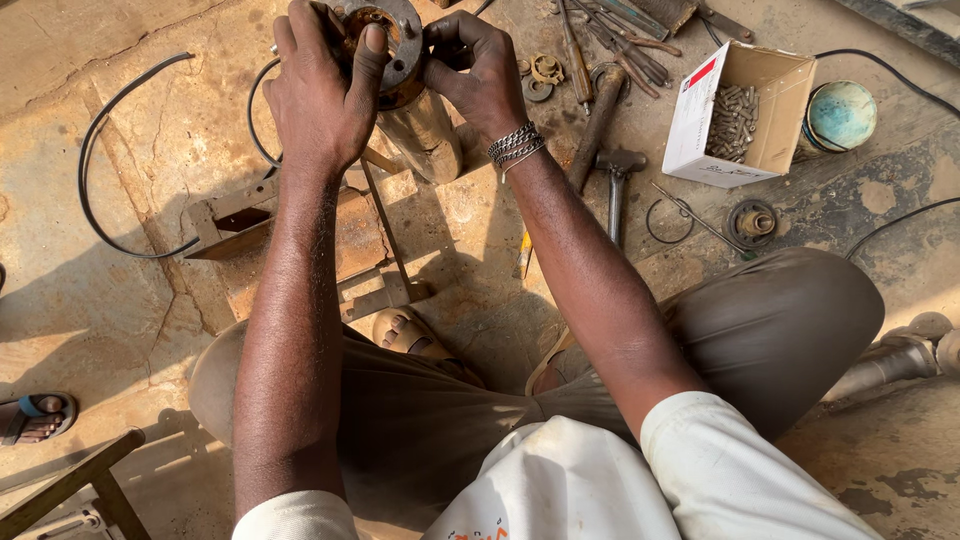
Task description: The person sits on the ground assembling a rusty wheel hub flange, threading bolts into its holes by hand and picking additional bolts from a box. They then use a wrench to tighten the bolts on the hub, steadying the hub with the other hand.
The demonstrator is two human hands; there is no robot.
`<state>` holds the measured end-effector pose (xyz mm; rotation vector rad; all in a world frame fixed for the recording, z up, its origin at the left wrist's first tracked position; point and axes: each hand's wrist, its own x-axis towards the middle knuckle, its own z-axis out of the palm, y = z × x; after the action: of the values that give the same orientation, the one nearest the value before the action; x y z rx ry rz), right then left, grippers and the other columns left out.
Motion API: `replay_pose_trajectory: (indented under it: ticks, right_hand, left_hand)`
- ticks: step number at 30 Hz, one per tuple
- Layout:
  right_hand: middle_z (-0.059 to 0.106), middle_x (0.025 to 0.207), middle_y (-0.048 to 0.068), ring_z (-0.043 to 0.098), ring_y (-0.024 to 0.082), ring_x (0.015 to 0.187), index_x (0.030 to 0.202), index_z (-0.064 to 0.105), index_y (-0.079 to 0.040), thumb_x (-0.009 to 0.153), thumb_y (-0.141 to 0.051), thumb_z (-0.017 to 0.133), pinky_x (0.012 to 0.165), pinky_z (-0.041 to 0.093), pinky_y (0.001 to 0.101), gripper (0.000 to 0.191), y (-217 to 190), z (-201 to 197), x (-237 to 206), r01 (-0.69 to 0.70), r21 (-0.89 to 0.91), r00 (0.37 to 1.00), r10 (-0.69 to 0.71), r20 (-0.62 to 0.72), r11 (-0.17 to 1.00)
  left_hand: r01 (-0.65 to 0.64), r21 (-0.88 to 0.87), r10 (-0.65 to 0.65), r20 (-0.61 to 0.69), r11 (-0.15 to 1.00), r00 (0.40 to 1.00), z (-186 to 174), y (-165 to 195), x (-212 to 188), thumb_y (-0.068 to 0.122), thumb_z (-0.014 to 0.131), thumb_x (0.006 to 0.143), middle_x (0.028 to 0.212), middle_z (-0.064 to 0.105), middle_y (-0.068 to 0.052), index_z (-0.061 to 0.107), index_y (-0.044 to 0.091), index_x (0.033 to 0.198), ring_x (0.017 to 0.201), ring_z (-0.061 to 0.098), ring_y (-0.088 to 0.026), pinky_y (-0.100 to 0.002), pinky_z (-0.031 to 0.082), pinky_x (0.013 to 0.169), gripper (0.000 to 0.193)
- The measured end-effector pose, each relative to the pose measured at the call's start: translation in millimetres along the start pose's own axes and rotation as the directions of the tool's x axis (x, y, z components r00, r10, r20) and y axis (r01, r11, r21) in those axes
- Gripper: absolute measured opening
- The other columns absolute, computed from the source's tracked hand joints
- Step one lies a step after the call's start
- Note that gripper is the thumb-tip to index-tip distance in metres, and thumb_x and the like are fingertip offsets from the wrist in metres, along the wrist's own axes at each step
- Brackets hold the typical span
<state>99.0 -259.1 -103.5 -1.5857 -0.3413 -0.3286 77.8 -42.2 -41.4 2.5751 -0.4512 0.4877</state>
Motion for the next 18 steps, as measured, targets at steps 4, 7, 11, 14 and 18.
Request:
replay_pose_trajectory:
  ticks: [4, 7, 11, 14, 18]
  right_hand:
    - [0.079, 0.099, 0.004, 0.078, 0.015, 0.091, 0.107, 0.072, -0.008, 0.093, -0.02, 0.088, 0.084, 0.067, 0.0326, 0.024, 4.5, -3.6, -1.5, 0.066, -0.043, 0.997, -0.064, 0.04, 0.997]
    - [0.078, 0.101, 0.004, 0.078, 0.015, 0.092, 0.109, 0.072, -0.008, 0.094, -0.02, 0.086, 0.083, 0.068, 0.033, 0.024, 8.1, -5.7, -0.2, 0.091, -0.06, 0.995, -0.087, 0.056, 0.994]
    - [0.078, 0.102, 0.005, 0.079, 0.016, 0.089, 0.108, 0.076, -0.008, 0.091, -0.021, 0.089, 0.079, 0.069, 0.0332, 0.026, 10.7, -6.4, 2.8, 0.07, -0.125, 0.997, -0.065, 0.042, 0.99]
    - [0.079, 0.101, 0.004, 0.08, 0.016, 0.089, 0.107, 0.075, -0.008, 0.091, -0.023, 0.089, 0.08, 0.07, 0.0333, 0.026, 10.7, -7.1, 5.3, 0.005, -0.043, 0.999, -0.003, 0.053, 0.999]
    - [0.079, 0.1, 0.005, 0.078, 0.017, 0.091, 0.107, 0.076, -0.006, 0.09, -0.024, 0.091, 0.08, 0.068, 0.0332, 0.029, 9.1, -9.4, 7.6, 0.126, -0.111, 0.989, -0.115, 0.096, 0.986]
  left_hand:
    - [-0.037, -0.007, 0.037, -0.032, 0.999, 0.999, 0.9, -0.5, -0.4, 0.068, 0.038, 0.115, 0.118, 0.051, -0.014, 0.035, 0.008, 0.157, 0.095, 0.069, -0.021, -0.039, 0.057, 0.067, 0.073]
    - [-0.021, -0.02, 0.021, -0.017, 1.0, 1.0, 0.3, 0.5, 0.3, 0.069, 0.038, 0.115, 0.119, 0.052, -0.014, 0.035, 0.008, 0.152, 0.095, 0.07, -0.021, -0.039, 0.058, 0.069, 0.071]
    - [-0.017, -0.04, 0.017, -0.017, 0.999, 1.0, -1.0, 2.6, 0.2, 0.069, 0.037, 0.115, 0.119, 0.052, -0.014, 0.035, 0.007, 0.15, 0.097, 0.07, -0.021, -0.038, 0.059, 0.07, 0.071]
    - [-0.011, -0.029, 0.011, -0.012, 1.0, 1.0, -1.5, 3.0, 0.3, 0.069, 0.037, 0.115, 0.118, 0.052, -0.014, 0.036, 0.007, 0.15, 0.098, 0.07, -0.021, -0.039, 0.058, 0.071, 0.071]
    - [-0.001, -0.032, 0.001, -0.004, 0.999, 1.0, -1.3, 3.0, 0.3, 0.07, 0.038, 0.115, 0.119, 0.052, -0.015, 0.037, 0.007, 0.148, 0.099, 0.07, -0.021, -0.039, 0.06, 0.072, 0.071]
